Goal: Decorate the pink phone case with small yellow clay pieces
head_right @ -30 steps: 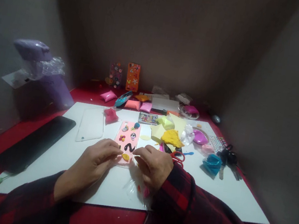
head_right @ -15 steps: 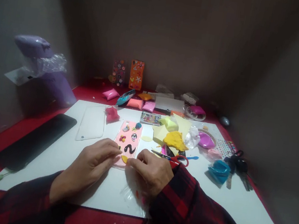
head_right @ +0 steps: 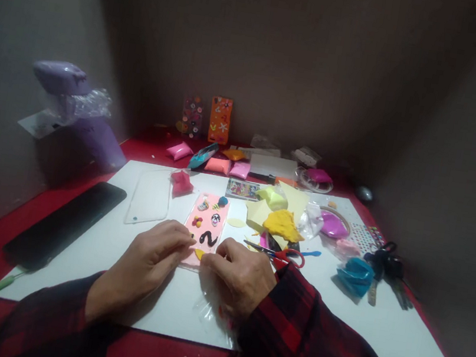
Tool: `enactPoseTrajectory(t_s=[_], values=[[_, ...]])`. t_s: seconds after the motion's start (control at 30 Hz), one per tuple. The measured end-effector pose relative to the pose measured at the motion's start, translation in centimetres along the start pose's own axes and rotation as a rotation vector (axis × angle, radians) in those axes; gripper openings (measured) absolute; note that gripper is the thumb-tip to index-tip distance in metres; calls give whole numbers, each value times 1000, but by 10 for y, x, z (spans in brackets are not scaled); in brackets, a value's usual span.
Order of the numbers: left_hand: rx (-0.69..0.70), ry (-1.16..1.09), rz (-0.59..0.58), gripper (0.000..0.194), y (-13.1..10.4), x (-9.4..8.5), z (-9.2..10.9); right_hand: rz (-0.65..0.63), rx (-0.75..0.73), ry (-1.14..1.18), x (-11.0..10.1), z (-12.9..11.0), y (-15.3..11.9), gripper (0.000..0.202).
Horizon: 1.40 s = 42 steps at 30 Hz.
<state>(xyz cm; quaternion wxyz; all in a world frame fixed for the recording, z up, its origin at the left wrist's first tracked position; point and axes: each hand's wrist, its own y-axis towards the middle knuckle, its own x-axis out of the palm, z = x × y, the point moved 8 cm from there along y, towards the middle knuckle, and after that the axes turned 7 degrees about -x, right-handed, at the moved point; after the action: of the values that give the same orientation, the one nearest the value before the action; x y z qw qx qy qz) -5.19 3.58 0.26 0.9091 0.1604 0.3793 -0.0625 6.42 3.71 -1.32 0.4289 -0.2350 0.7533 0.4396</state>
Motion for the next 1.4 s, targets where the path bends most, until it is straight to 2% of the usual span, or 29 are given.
enactPoseTrajectory(t_s=[0.23,0.5,0.9,1.4], values=[[-7,4,2,18,-1,-1,0,-10,4,71,-3,3,-2,28],[15,-7,15,16,0,-2,1,7,26,-75,-1,-2,2,25],[33,33,70,16,-1,-6,3,112,-7,100,-13,8,-8,27],[43,99,53,17,0,-5,5,105,-37,94,-12,5,-8,25]])
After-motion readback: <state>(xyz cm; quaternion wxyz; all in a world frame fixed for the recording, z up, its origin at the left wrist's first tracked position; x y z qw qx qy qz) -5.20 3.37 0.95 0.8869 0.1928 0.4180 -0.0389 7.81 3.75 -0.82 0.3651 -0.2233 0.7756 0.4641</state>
